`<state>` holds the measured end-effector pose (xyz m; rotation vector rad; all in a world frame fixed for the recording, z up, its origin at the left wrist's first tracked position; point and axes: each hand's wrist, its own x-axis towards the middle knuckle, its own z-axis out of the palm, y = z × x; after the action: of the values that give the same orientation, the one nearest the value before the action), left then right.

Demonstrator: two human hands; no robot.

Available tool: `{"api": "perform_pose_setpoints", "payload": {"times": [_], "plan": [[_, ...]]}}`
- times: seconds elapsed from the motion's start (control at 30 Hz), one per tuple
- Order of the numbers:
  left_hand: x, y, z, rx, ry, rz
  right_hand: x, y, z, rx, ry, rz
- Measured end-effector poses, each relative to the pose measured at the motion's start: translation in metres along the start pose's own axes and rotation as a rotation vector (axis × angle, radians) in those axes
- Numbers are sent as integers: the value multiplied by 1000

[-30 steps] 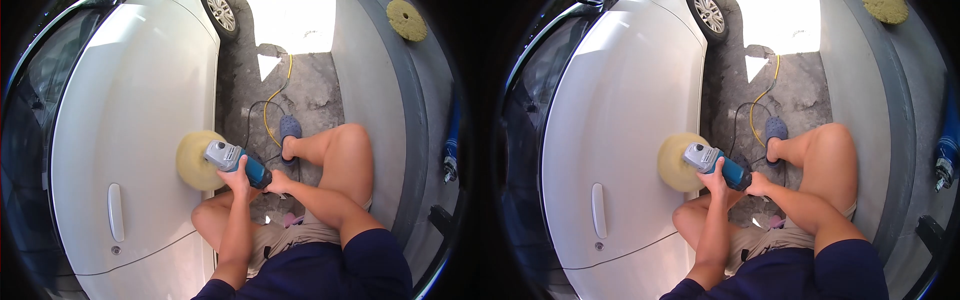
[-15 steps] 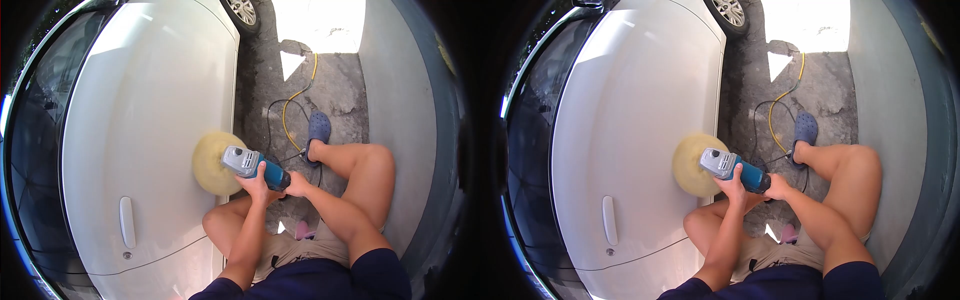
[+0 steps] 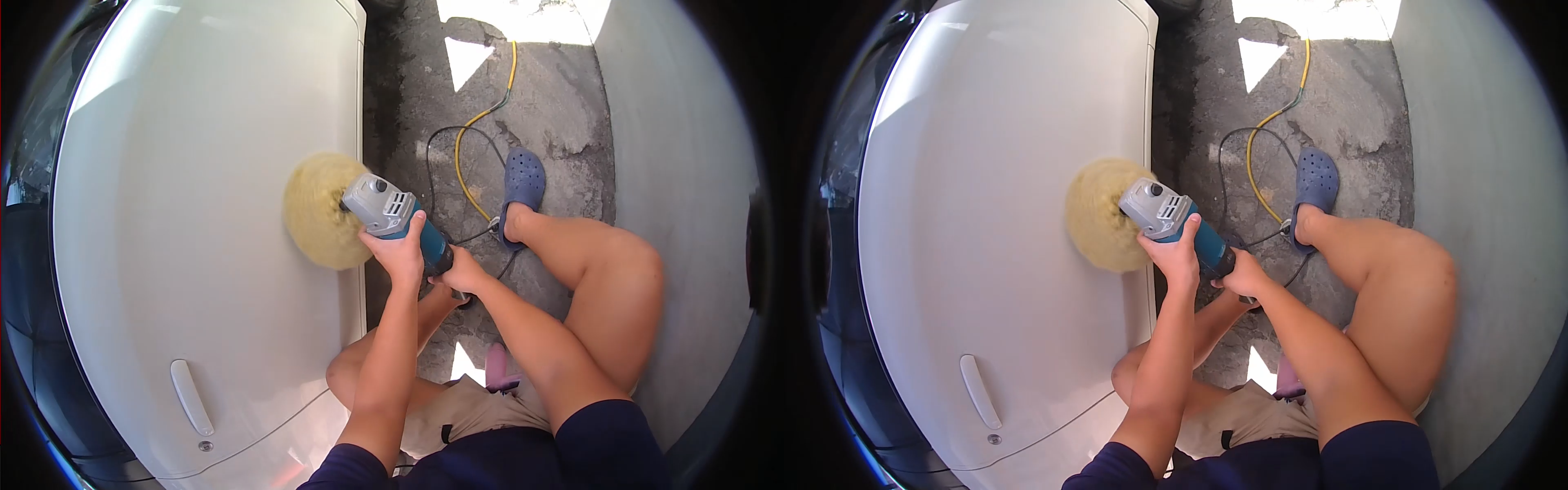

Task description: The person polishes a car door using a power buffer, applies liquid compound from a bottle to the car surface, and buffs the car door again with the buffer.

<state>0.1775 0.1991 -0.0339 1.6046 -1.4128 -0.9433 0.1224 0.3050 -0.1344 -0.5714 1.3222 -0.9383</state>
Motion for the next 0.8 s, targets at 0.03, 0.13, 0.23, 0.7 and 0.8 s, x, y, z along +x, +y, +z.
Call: {"api": "perform_pose_setpoints", "payload": {"times": [0.03,0.13,0.23,0.7,0.8], "plan": [[13,4,10,4,-16,-6,9,-7,-3,19,28,10],[39,23,32,48,-27,8,33,-25,-13,45,97,-11],[50,40,43,44,-45,-6,38,-45,-27,19,121,-53],[-46,0,-56,-47,-14,37,-32,-5,9,-149,-35,-48],[-62,-4,-72,-70,20,37,-48,0,21,-166,-69,-68]]}}
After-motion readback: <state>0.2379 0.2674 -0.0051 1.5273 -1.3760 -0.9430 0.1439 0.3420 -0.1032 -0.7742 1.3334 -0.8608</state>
